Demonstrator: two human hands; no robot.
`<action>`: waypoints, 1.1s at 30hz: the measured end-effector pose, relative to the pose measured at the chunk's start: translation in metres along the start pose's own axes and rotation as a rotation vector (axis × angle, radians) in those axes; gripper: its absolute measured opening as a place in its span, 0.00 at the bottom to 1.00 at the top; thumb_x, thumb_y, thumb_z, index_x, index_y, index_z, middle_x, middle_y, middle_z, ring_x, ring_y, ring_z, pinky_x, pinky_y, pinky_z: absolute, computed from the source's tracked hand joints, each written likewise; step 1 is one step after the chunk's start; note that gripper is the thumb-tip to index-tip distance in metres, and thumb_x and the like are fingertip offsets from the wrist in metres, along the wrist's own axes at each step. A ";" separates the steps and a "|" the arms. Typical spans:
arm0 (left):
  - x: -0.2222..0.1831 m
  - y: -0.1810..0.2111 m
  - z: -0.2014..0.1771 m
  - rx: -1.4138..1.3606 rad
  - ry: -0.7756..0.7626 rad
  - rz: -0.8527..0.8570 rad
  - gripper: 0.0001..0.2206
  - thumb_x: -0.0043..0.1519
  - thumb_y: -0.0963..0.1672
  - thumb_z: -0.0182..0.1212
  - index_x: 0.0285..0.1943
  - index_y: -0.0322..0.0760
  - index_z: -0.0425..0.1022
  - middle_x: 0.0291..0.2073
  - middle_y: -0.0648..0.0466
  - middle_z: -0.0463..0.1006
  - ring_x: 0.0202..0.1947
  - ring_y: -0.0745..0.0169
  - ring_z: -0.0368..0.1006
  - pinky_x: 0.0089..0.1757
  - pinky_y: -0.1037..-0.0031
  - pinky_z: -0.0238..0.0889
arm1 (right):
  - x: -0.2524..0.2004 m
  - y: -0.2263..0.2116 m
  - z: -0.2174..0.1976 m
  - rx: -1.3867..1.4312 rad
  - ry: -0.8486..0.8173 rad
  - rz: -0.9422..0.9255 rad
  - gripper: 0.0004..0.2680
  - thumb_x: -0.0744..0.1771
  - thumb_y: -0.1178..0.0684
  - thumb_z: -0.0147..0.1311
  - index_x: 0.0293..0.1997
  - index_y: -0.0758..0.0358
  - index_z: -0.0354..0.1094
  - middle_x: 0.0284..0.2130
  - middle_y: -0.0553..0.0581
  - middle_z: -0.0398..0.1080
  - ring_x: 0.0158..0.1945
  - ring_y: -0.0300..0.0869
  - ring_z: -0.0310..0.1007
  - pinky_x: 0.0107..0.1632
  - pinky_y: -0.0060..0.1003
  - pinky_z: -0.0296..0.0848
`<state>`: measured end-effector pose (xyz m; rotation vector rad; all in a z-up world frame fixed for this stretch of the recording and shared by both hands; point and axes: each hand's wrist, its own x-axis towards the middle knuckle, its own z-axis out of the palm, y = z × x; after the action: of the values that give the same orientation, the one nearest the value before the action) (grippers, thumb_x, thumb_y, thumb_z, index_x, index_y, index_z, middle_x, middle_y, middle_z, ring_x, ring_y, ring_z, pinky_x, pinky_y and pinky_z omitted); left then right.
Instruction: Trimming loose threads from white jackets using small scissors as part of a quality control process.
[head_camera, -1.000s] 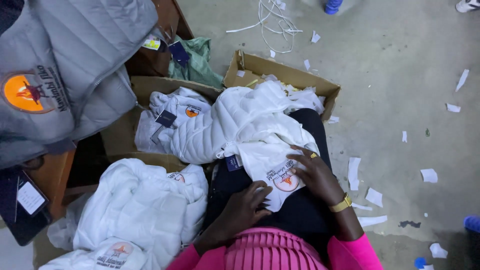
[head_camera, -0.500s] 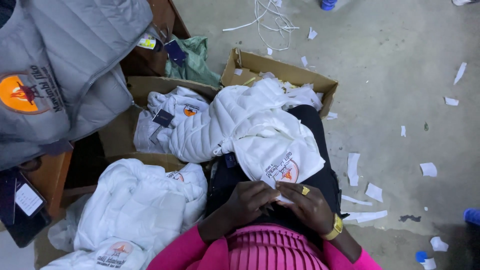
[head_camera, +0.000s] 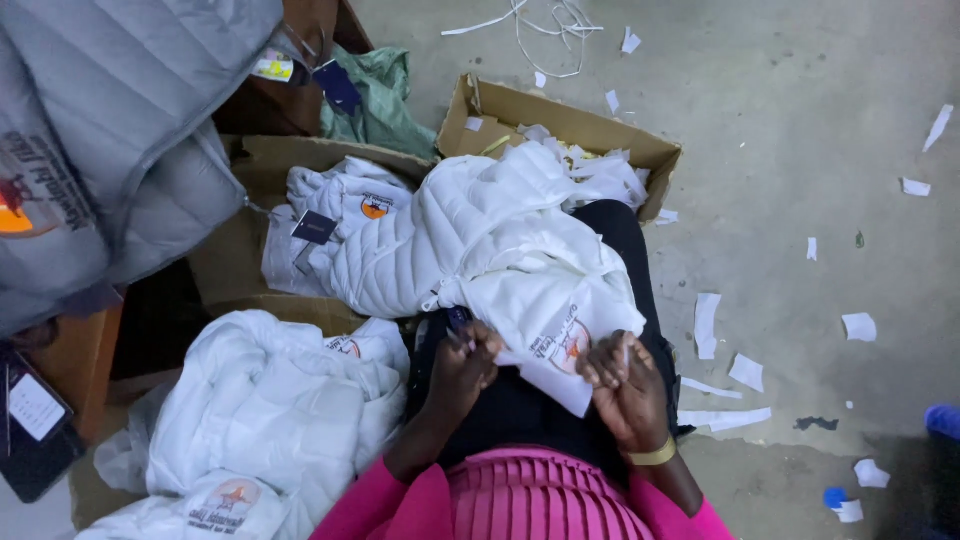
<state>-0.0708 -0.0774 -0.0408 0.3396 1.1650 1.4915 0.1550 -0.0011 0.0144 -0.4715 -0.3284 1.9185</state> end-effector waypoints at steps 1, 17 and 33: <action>-0.009 0.005 0.003 0.172 -0.106 0.035 0.08 0.63 0.43 0.68 0.34 0.35 0.76 0.26 0.56 0.71 0.18 0.73 0.60 0.20 0.80 0.49 | 0.000 -0.001 -0.001 -0.098 0.056 0.062 0.12 0.73 0.50 0.48 0.30 0.55 0.58 0.18 0.44 0.53 0.22 0.32 0.51 0.35 0.32 0.57; -0.015 0.068 0.016 0.949 -0.569 0.617 0.12 0.59 0.42 0.76 0.50 0.38 0.82 0.41 0.55 0.87 0.23 0.67 0.79 0.35 0.72 0.75 | 0.007 -0.008 0.029 -0.179 0.091 0.132 0.13 0.74 0.51 0.46 0.30 0.61 0.61 0.20 0.47 0.54 0.24 0.34 0.50 0.32 0.30 0.55; -0.011 0.043 0.063 1.105 -0.805 1.372 0.07 0.72 0.36 0.59 0.56 0.21 0.74 0.27 0.51 0.65 0.24 0.55 0.64 0.26 0.63 0.56 | 0.003 -0.007 -0.027 0.209 0.214 0.301 0.13 0.75 0.53 0.42 0.32 0.65 0.61 0.19 0.47 0.52 0.21 0.34 0.46 0.28 0.30 0.53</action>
<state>-0.0449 -0.0517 0.0268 2.6080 0.9104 1.2490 0.1723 0.0046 -0.0065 -0.6060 0.0878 2.1406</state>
